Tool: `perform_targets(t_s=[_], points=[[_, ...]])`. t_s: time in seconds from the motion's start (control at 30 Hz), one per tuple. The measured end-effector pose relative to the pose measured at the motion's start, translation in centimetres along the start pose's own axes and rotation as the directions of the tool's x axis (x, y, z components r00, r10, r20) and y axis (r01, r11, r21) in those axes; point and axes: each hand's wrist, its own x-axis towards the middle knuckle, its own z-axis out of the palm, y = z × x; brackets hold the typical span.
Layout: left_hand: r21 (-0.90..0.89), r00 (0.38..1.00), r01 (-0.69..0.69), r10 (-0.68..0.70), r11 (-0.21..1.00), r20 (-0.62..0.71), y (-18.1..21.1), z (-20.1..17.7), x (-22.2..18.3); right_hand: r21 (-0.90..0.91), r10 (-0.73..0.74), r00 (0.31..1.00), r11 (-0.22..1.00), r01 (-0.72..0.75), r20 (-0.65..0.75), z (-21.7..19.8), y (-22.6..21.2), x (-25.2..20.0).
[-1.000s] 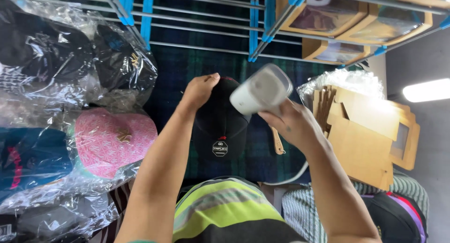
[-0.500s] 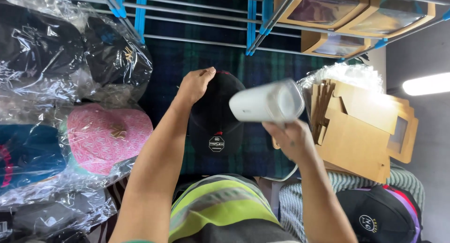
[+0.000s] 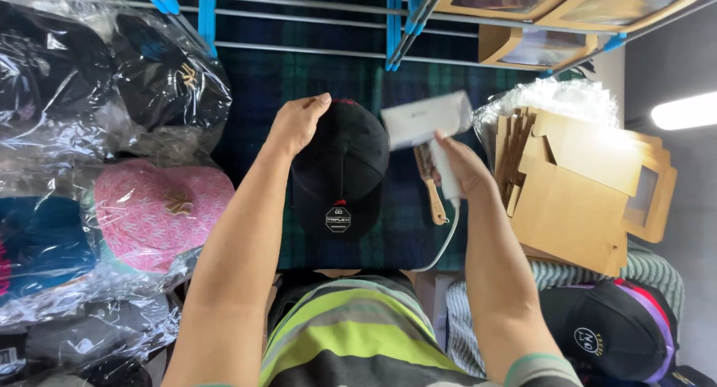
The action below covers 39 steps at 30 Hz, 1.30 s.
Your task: Using a handheld steamer and a brush to clean and shape a black baseball cap.
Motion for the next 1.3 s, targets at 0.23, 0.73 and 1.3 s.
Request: perform_targets(t_s=[0.23,0.73,1.3], points=[[-0.036,1.000,-0.016,0.015,0.999,-0.011,-1.3,0.6,0.9,0.150,0.144,0.988,0.979,-0.134,-0.053,2.3,8.2,-9.1],[-0.599,0.966,0.094,-0.219,0.795,-0.140,-14.2,7.1,-11.7,-0.708,-0.834,0.552,0.388,0.590,0.002,11.5,-1.0,-18.6],[-0.635,0.938,0.208,-0.335,0.744,-0.086,-14.7,7.8,-12.3,-0.792,-0.878,0.472,0.233,0.564,0.077,10.1,3.3,-17.7]])
